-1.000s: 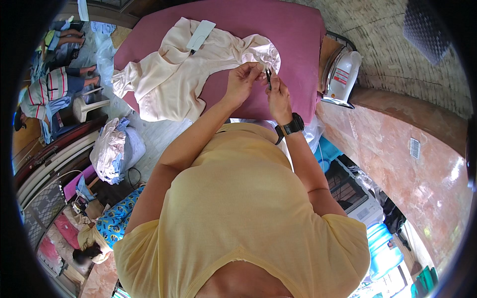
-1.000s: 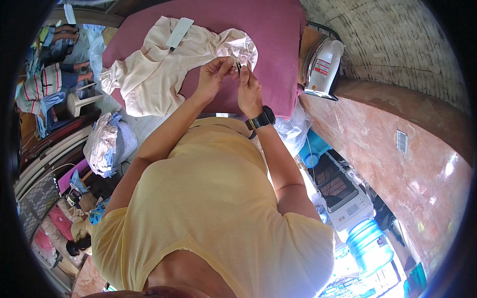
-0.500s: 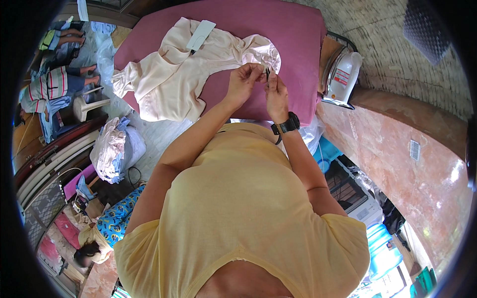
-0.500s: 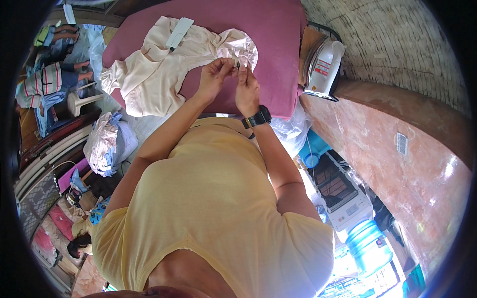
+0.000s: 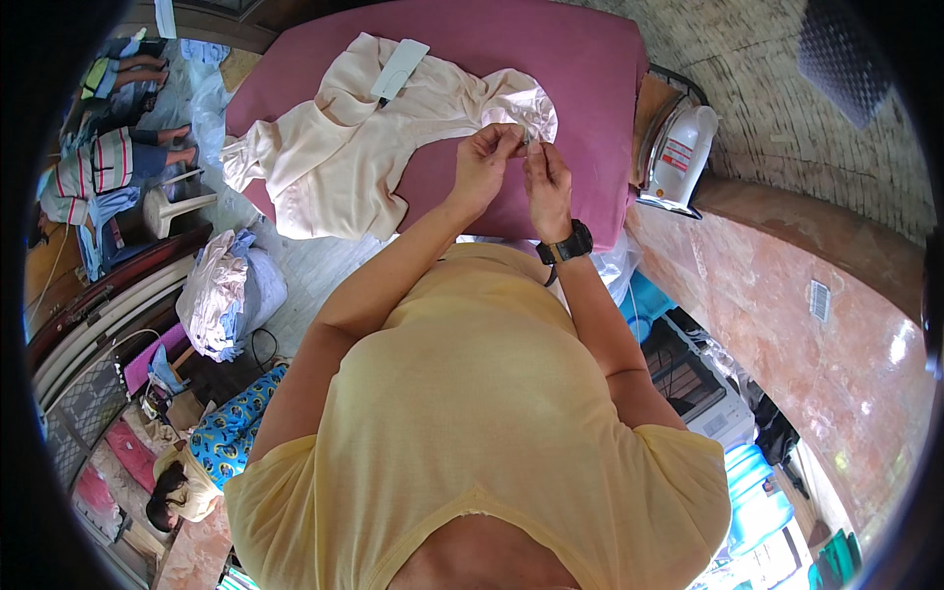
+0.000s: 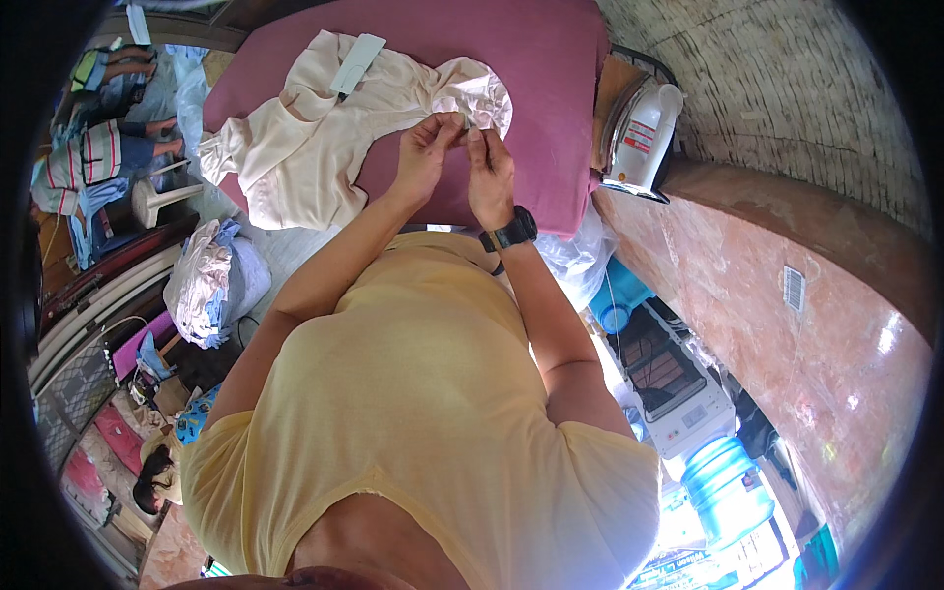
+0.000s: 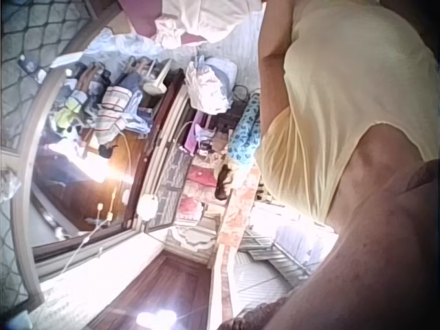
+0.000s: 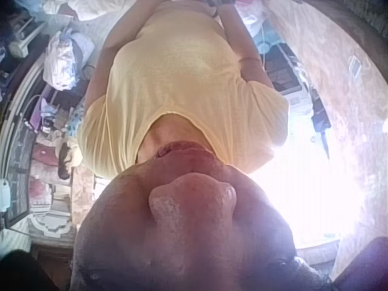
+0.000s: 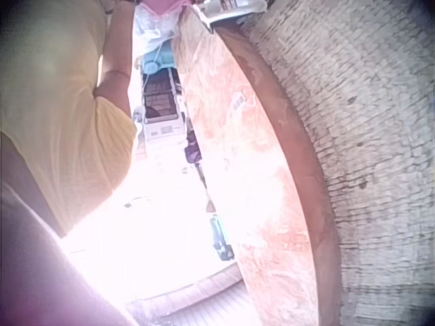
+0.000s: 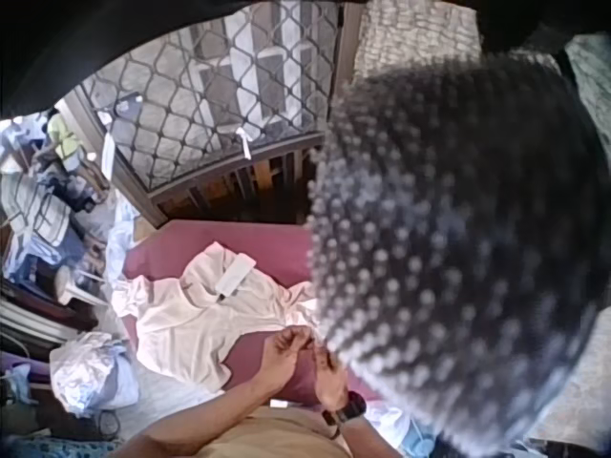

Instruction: The person irons a shirt and a piece of fabric, smoothing the items on an ironing board, applying an iron to the sleeves and torso, and subsequently folding them.

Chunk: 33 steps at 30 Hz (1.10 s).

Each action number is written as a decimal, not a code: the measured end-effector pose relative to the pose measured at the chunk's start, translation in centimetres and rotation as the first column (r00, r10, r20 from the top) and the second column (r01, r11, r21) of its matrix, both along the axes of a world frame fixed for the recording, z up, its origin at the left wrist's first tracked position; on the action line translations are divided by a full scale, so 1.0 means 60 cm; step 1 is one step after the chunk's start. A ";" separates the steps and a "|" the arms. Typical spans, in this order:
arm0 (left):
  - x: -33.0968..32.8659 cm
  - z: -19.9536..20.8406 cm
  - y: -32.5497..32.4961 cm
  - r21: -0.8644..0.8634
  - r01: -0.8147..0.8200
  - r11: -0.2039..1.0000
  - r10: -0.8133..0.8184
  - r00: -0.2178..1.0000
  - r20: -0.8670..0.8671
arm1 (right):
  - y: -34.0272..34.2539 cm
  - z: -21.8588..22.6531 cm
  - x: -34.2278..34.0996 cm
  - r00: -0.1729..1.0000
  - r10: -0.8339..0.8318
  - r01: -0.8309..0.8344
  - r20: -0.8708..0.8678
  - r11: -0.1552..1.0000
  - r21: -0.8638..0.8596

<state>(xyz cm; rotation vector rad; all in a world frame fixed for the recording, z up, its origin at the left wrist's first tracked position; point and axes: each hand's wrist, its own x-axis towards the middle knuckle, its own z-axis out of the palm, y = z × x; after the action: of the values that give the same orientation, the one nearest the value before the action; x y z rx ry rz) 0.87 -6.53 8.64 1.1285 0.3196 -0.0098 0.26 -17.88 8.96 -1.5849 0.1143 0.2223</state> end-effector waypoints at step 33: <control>-0.001 -0.030 0.010 0.046 0.079 0.996 -0.083 0.992 0.094 | -0.041 0.041 0.007 0.927 0.042 0.092 -0.372 0.938 0.335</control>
<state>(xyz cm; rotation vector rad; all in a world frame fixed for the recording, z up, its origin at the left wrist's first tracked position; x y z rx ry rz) 0.82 -5.94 6.83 1.1798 0.1889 -0.0207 0.71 -20.32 11.42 -1.1723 0.3732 0.4983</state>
